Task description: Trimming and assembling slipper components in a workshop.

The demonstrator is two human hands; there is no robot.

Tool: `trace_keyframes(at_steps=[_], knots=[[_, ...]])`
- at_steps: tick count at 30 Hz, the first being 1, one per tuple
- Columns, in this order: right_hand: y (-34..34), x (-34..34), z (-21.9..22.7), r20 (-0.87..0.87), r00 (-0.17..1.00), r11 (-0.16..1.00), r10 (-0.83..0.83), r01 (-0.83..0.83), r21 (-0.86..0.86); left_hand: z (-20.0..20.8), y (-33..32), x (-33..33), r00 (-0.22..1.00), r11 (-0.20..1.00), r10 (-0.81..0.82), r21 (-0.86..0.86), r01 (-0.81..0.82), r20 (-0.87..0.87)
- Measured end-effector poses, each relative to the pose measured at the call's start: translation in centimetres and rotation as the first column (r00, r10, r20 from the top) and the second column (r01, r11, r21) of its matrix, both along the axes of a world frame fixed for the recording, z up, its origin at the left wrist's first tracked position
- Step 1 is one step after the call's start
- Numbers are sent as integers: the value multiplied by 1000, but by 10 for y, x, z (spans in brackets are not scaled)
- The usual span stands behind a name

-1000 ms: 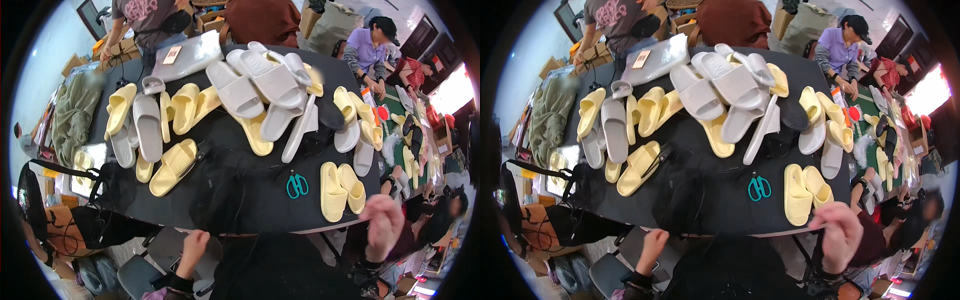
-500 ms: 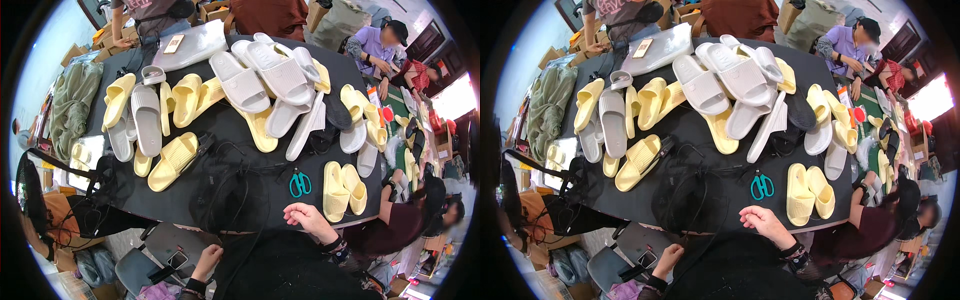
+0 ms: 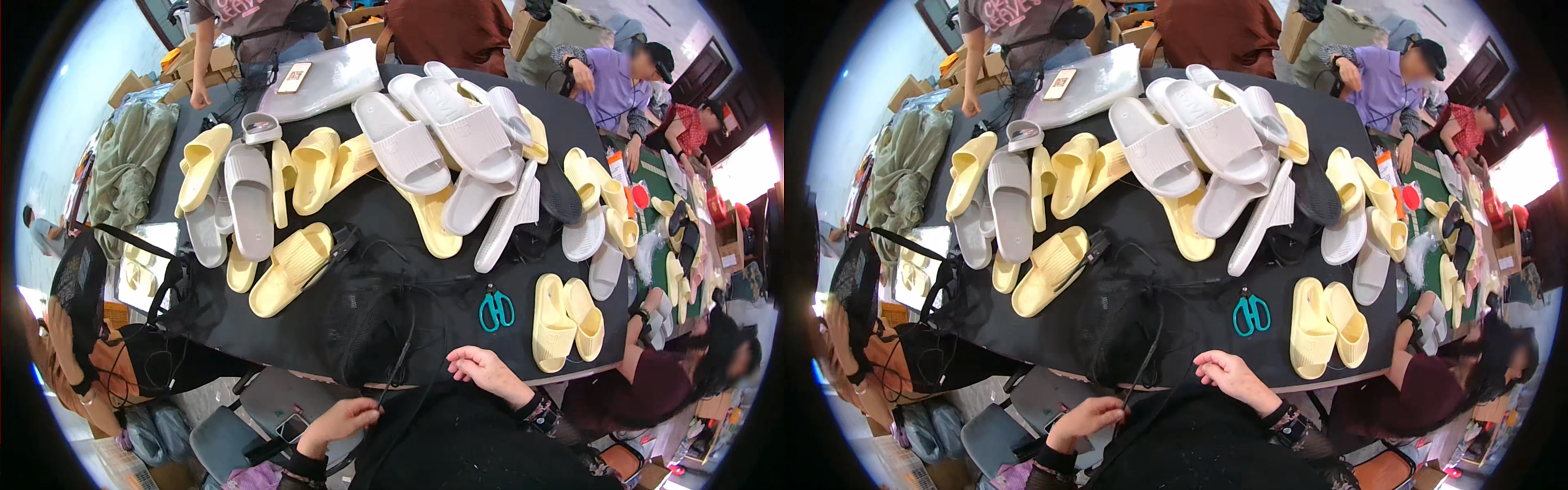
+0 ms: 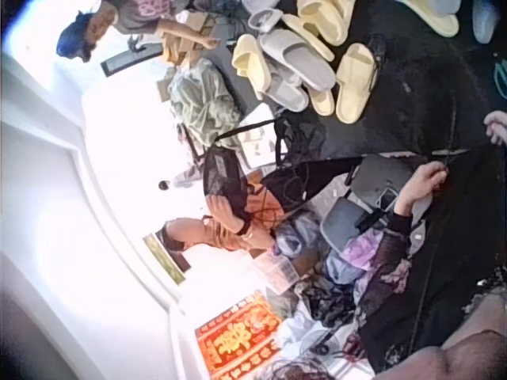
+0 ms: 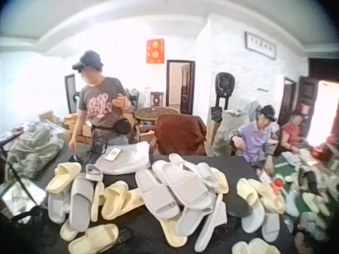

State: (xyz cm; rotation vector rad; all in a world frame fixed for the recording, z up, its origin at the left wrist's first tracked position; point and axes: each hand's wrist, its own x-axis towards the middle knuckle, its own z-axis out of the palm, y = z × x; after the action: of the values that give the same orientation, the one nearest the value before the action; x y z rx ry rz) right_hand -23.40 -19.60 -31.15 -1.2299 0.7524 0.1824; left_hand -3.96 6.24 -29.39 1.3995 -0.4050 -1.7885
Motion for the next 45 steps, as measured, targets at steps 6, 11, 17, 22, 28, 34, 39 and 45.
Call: trace_keyframes(at_steps=[6, 11, 17, 22, 28, 34, 39, 45], knots=[[-20, 14, 17, 40, 999, 993, -26, 30, -116, 5, -70, 9, 488, 934, 295, -355, 33, 822], [-50, 39, 54, 140, 990, 963, -17, 54, -265, -11, -129, 31, -246, 987, 157, -142, 78, 956], [-67, 55, 82, 190, 982, 941, 9, 56, -333, -45, -132, 43, -136, 986, 131, -114, 123, 982], [-76, 77, 89, 238, 971, 912, 20, 80, -403, -22, -117, 52, 45, 908, 413, -415, 56, 910], [-103, 100, 102, 304, 943, 863, -133, 261, -433, 9, -77, 60, 178, 845, 530, -533, -37, 829], [-124, 134, 40, 350, 927, 795, -135, 312, -520, 19, -36, 59, 263, 844, 537, -505, -184, 802], [-83, 213, 23, 340, 871, 630, 354, 47, -775, 28, -19, 56, 287, 855, 517, -470, -220, 806], [-45, 271, 13, 182, 749, 384, 637, -104, -918, 30, -11, 55, 323, 886, 459, -400, -233, 828]])
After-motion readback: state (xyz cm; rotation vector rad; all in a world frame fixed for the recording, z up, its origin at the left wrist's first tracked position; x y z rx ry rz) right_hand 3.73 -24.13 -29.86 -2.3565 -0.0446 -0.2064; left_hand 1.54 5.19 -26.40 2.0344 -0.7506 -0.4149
